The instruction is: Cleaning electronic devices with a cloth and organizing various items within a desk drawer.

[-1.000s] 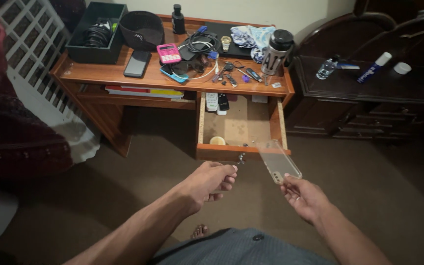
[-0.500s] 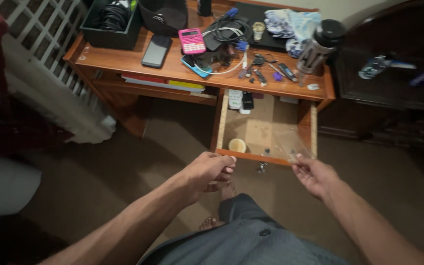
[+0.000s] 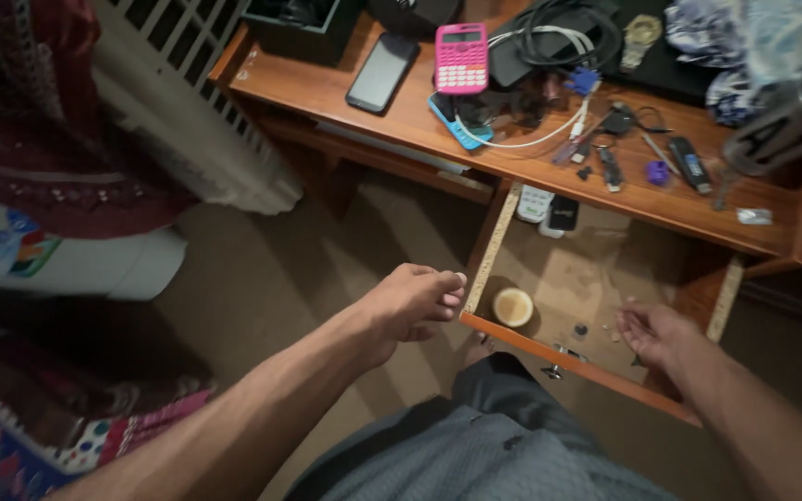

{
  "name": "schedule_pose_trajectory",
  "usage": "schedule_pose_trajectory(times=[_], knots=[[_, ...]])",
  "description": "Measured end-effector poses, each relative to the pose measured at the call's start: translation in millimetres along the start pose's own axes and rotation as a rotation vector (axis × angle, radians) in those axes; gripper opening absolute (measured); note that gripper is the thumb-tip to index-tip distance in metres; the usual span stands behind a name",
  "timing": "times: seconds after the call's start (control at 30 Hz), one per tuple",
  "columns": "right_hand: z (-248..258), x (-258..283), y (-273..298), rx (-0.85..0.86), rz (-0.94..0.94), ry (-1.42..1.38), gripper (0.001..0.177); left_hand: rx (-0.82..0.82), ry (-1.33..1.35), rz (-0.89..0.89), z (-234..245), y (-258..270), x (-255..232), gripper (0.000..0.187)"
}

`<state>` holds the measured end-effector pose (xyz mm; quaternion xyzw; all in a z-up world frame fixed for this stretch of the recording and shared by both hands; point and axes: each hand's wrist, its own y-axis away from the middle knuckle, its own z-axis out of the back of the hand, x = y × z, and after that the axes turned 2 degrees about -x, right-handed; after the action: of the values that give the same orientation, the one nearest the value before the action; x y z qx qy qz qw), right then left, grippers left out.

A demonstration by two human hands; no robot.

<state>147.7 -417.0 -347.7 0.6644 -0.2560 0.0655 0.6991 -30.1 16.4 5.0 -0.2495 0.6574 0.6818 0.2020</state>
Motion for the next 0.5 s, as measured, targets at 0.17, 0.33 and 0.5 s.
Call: schedule_pose_trajectory(times=[0.17,0.33,0.5], knots=[[-21,7,1,-0.083,-0.049,0.193,0.022,-0.087,0.006,0.101,-7,5,-11,0.023],[-74,42,75,-0.270,0.141,0.599,0.037,-0.126,0.062,0.158,-10,-2,-12,0.023],[-133,-70,-18,-0.098,0.293,0.090,0.038,-0.159,0.057,0.202,-8,6,-21,0.025]])
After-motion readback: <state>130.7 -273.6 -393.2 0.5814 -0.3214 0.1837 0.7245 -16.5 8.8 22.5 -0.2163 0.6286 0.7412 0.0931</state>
